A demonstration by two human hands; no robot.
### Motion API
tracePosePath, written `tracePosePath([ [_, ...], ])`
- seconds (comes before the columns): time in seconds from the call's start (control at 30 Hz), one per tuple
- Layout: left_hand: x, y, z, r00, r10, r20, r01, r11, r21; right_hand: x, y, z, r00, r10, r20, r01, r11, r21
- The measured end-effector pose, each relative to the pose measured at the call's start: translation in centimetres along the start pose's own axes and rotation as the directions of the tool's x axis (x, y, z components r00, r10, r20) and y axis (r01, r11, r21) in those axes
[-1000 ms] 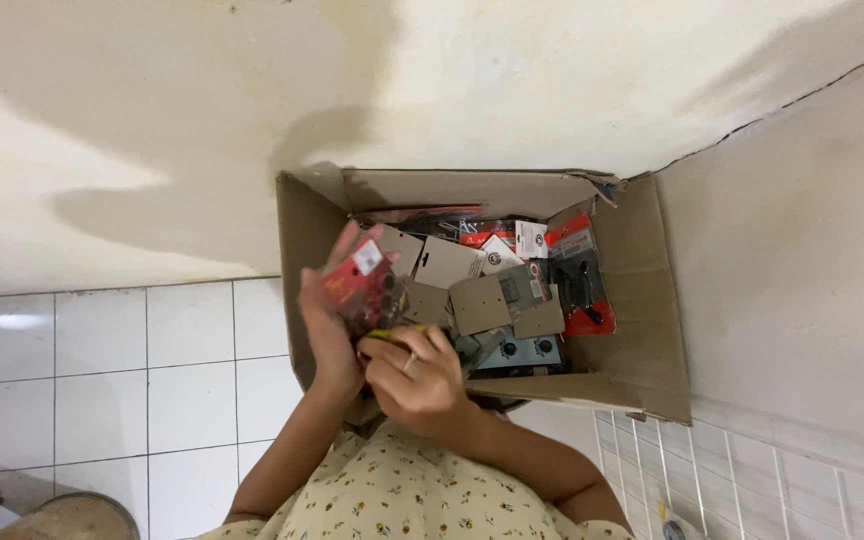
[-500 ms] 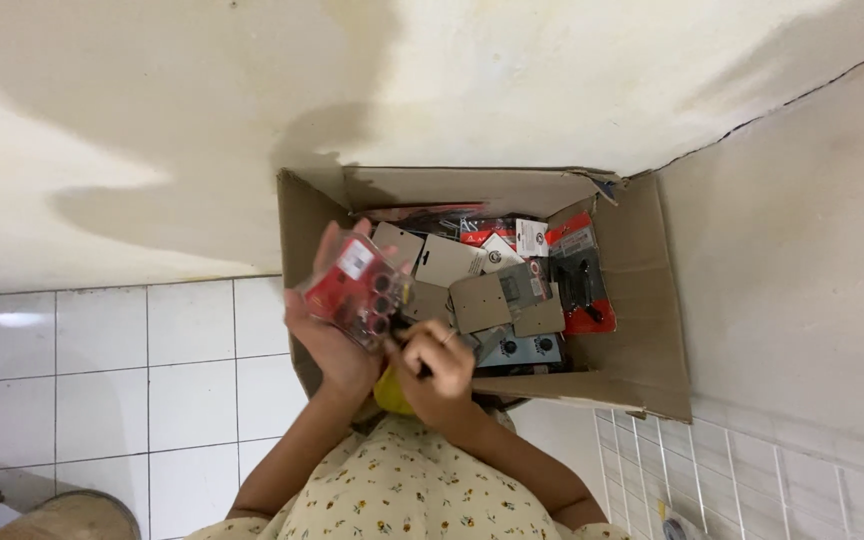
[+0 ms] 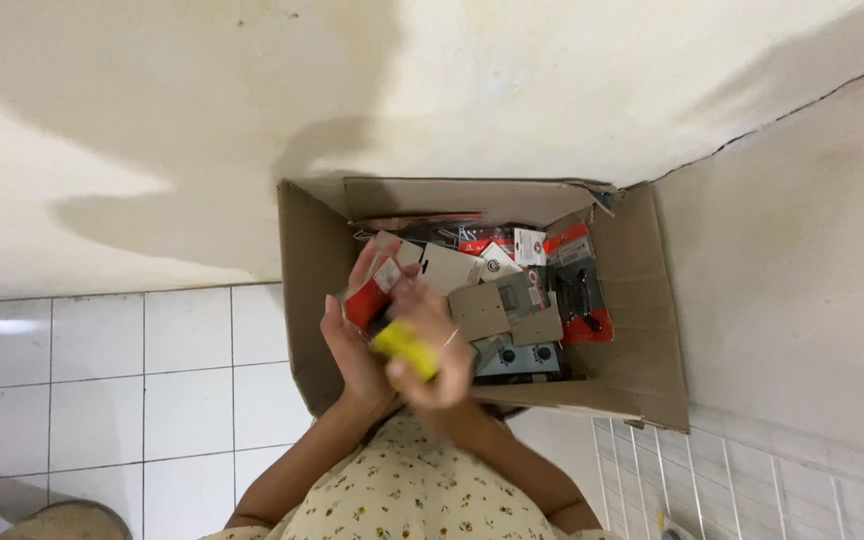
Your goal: Wiping down packaged motorcycle parts with a cloth and hanging them on a wire display rack.
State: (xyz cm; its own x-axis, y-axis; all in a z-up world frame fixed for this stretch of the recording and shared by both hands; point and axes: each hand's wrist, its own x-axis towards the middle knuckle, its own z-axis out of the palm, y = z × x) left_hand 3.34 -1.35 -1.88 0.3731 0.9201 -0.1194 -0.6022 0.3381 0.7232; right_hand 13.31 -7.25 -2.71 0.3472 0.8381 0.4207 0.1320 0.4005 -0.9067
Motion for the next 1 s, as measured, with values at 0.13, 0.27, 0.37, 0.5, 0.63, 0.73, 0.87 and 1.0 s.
tracePosePath([
  [0.13,0.0,-0.5,-1.0,0.964,-0.125,0.234,0.201,0.921,-0.335,-0.3,3.6,0.8,0.848,-0.498,0.184,0.530,0.776,-0.343],
  [0.27,-1.0,-3.1,-3.9,0.979,-0.206,0.003,0.206,0.978,-0.037,1.0,2.5,-1.1,0.992,-0.128,0.001,0.117,0.910,-0.397],
  [0.37,-0.6,0.3,-0.6,0.963,-0.259,0.070,0.266,0.958,-0.105,1.3,1.3,0.3,0.926,-0.375,0.047,0.348,0.798,-0.491],
  [0.5,0.6,0.4,-0.8,0.922,-0.302,0.242,0.351,0.916,-0.195,-0.3,-0.3,2.2,0.816,-0.565,0.124,0.559,0.715,-0.420],
  [0.63,0.8,0.1,-0.9,0.907,-0.330,0.262,0.400,0.871,-0.286,-0.5,-0.5,2.2,0.885,-0.441,0.146,0.452,0.746,-0.488],
  [0.73,0.9,-0.3,-1.0,0.915,-0.304,0.267,0.372,0.890,-0.263,0.4,-0.8,1.9,0.889,-0.442,0.120,0.443,0.765,-0.468],
  [0.87,0.2,1.2,-0.1,0.929,-0.252,0.272,0.270,0.962,-0.030,1.3,3.6,0.3,0.804,-0.576,0.145,0.565,0.666,-0.487],
  [1.0,-0.1,3.0,0.6,0.932,-0.310,0.189,0.301,0.951,0.073,3.3,-1.0,-1.5,0.930,-0.362,0.060,0.334,0.768,-0.547],
])
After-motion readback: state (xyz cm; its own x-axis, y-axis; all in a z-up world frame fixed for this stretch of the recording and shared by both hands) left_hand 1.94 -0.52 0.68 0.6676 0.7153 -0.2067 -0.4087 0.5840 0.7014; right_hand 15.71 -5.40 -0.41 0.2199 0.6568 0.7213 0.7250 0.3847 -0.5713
